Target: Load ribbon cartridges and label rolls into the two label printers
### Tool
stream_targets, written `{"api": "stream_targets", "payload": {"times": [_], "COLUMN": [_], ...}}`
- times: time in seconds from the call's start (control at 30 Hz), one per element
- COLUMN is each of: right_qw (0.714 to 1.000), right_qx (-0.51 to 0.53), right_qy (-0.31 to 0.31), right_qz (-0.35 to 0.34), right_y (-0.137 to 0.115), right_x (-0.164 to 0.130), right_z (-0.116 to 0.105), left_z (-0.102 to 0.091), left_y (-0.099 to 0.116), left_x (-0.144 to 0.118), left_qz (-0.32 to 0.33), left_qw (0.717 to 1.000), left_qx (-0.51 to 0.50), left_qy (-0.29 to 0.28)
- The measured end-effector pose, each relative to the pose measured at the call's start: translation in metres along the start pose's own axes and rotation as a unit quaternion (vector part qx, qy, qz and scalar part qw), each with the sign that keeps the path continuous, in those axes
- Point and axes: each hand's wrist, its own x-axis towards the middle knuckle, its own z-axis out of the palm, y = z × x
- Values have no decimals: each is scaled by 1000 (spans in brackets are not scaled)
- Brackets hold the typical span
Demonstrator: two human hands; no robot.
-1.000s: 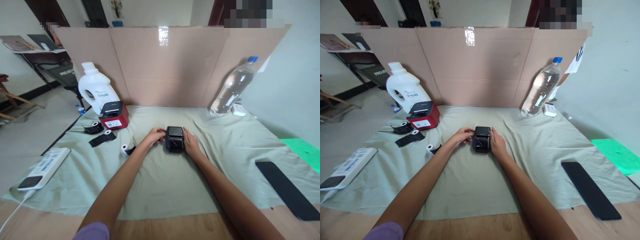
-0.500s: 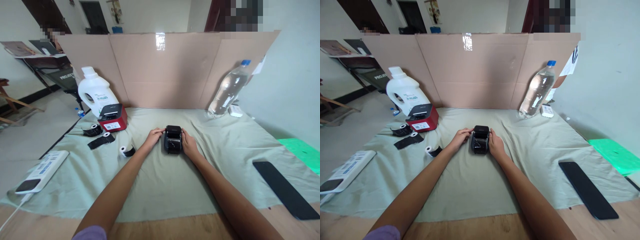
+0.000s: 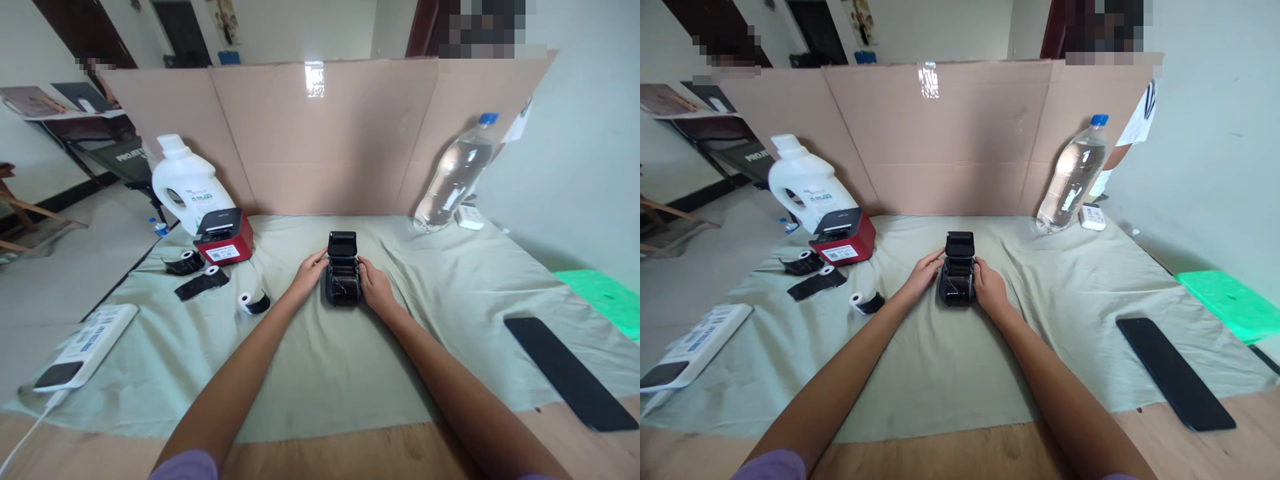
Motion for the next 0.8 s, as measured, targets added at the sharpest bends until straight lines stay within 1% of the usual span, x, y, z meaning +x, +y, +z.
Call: {"api": "stream_targets", "payload": {"times": [0.1,0.17,0.23,0.3,0.37,0.47,0.53,0.6,0.67,0.73,0.77,0.8], "right_qw": [1000,1000,1000,1000,1000,1000,1000,1000,1000,1000,1000,1000], "right_qx": [6,8,10,12,14,12,10,10,12,17,20,22], "right_qy": [5,6,4,3,2,1,1,1,4,7,9,10], "right_qz": [-6,-8,-8,-6,-5,-6,-8,-10,-14,-19,-20,-20], "right_y": [0,0,-1,-2,-3,-4,-3,-1,1,3,3,3], "right_x": [0,0,0,0,0,0,0,1,1,2,2,1], "right_z": [0,-1,-1,-2,-2,-3,-3,-2,-1,0,0,0], "left_z": [3,5,4,0,-4,-3,5,17,29,35,36,35], "left_y": [-2,-3,-2,3,15,42,61,76,85,88,89,90], "left_x": [-2,-3,-4,-2,4,20,30,35,36,35,34,32], "left_qz": [51,79,111,149,175,176,149,106,84,98,112,129], "left_qw": [998,995,990,978,953,903,871,838,807,783,778,781], "left_qx": [17,36,74,147,247,383,447,500,547,574,577,572], "left_qy": [32,41,38,15,-21,-80,-139,-189,-209,-216,-220,-217]}}
